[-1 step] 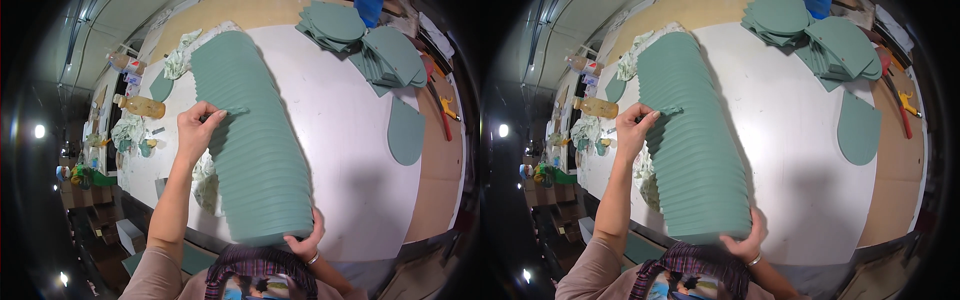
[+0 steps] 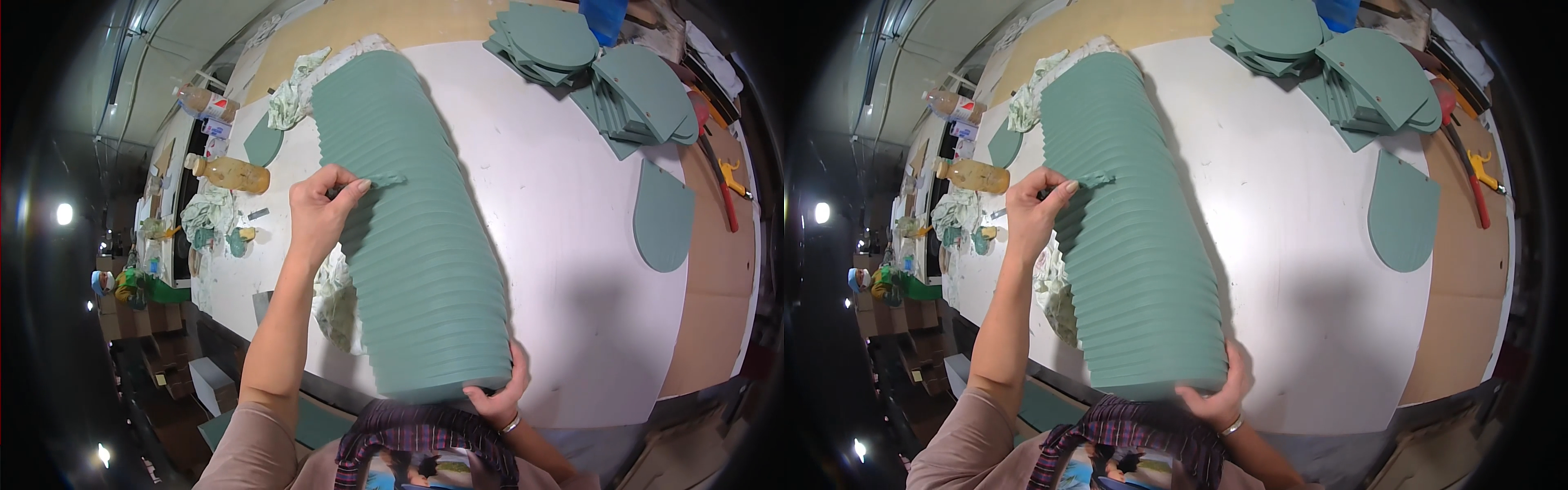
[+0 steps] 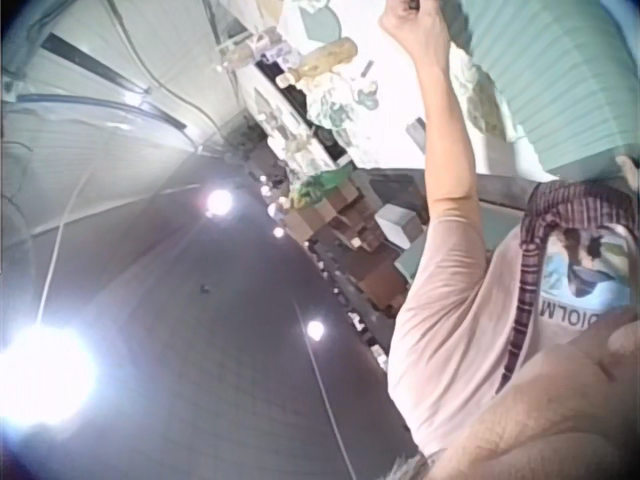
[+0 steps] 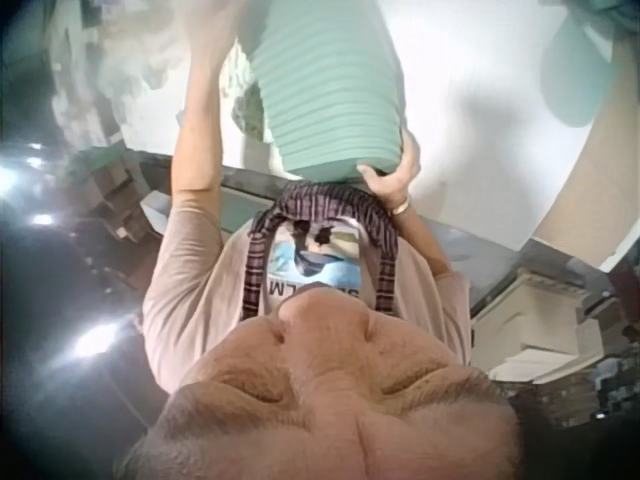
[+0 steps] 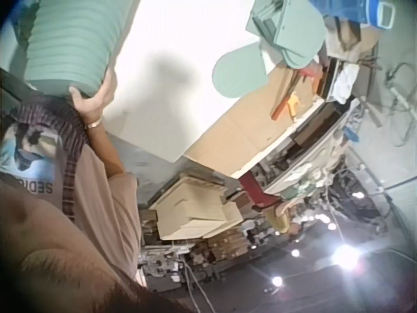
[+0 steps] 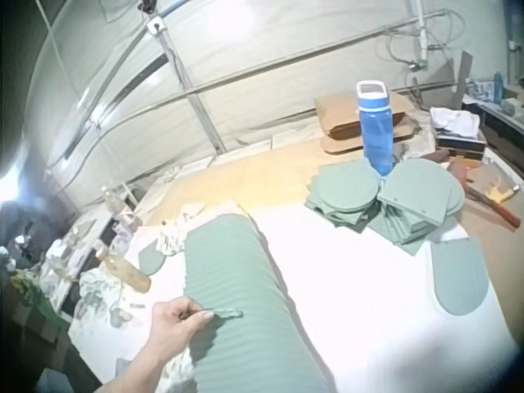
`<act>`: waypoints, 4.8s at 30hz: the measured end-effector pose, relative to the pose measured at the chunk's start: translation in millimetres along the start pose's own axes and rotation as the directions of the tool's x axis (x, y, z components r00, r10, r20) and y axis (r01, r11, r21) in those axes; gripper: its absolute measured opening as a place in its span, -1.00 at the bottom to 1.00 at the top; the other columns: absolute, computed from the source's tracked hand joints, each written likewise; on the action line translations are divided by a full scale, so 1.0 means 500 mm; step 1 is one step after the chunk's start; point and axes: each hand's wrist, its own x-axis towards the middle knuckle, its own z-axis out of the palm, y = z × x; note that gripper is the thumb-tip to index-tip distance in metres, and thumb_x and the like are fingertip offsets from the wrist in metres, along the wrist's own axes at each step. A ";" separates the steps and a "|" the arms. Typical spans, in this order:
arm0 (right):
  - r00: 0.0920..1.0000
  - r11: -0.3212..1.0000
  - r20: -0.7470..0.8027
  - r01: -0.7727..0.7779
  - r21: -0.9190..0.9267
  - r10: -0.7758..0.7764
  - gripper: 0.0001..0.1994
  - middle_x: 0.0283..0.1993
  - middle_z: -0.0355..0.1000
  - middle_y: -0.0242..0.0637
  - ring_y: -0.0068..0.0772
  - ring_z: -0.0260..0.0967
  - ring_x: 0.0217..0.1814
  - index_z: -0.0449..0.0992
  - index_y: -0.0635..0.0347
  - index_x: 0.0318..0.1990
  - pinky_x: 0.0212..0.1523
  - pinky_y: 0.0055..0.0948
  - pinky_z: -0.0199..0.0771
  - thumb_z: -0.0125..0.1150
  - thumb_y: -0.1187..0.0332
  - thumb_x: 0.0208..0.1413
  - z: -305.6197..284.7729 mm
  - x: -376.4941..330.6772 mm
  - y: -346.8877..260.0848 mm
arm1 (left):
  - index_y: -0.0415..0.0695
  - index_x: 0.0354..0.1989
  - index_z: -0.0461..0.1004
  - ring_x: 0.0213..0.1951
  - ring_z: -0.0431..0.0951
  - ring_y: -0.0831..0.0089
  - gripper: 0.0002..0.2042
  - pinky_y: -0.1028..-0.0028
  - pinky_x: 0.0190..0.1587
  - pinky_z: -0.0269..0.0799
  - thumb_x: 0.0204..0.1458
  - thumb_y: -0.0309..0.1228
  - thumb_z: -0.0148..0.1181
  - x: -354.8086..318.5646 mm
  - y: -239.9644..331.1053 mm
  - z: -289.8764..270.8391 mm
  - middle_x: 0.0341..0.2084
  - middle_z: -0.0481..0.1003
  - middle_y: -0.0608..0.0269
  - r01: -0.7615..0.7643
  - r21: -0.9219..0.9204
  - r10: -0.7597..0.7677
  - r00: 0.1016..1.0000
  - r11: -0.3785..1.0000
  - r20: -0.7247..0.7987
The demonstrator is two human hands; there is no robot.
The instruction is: Cleaning and trimming excess material from a stack of green foam parts using a cloth and a small scraper.
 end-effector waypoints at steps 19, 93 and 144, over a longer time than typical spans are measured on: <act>0.996 0.999 0.074 -0.049 0.016 0.048 0.11 0.22 0.30 0.13 0.00 0.33 0.24 0.13 0.49 0.31 0.25 -0.11 0.35 0.63 -0.02 -0.32 -0.005 -0.021 0.003 | -0.30 -0.47 0.53 -0.56 0.31 0.68 -0.84 0.59 -0.49 0.21 0.02 -0.49 0.38 0.078 0.008 0.025 -0.67 0.45 0.38 -0.154 0.128 0.130 0.975 0.980 0.180; 0.985 0.978 0.037 -0.174 0.114 0.170 0.13 0.23 0.27 0.03 -0.06 0.30 0.24 0.09 0.46 0.34 0.24 -0.12 0.32 0.58 -0.12 -0.25 0.000 -0.035 0.004 | -0.29 -0.42 0.50 -0.49 0.33 0.69 -0.87 0.61 -0.40 0.28 0.13 -0.48 0.23 0.091 -0.127 -0.092 -0.60 0.44 0.42 0.046 -0.092 -0.055 0.994 0.995 -0.090; 0.986 0.985 0.028 -0.163 0.061 0.162 0.10 0.25 0.23 0.05 -0.06 0.27 0.27 0.05 0.48 0.36 0.26 -0.12 0.28 0.50 -0.12 -0.18 -0.011 -0.059 0.017 | -0.18 -0.43 0.57 -0.48 0.45 0.28 -0.92 0.37 -0.39 0.36 -0.04 -0.45 0.32 0.137 -0.091 -0.053 -0.58 0.47 0.17 -0.229 0.094 0.229 0.973 0.969 0.011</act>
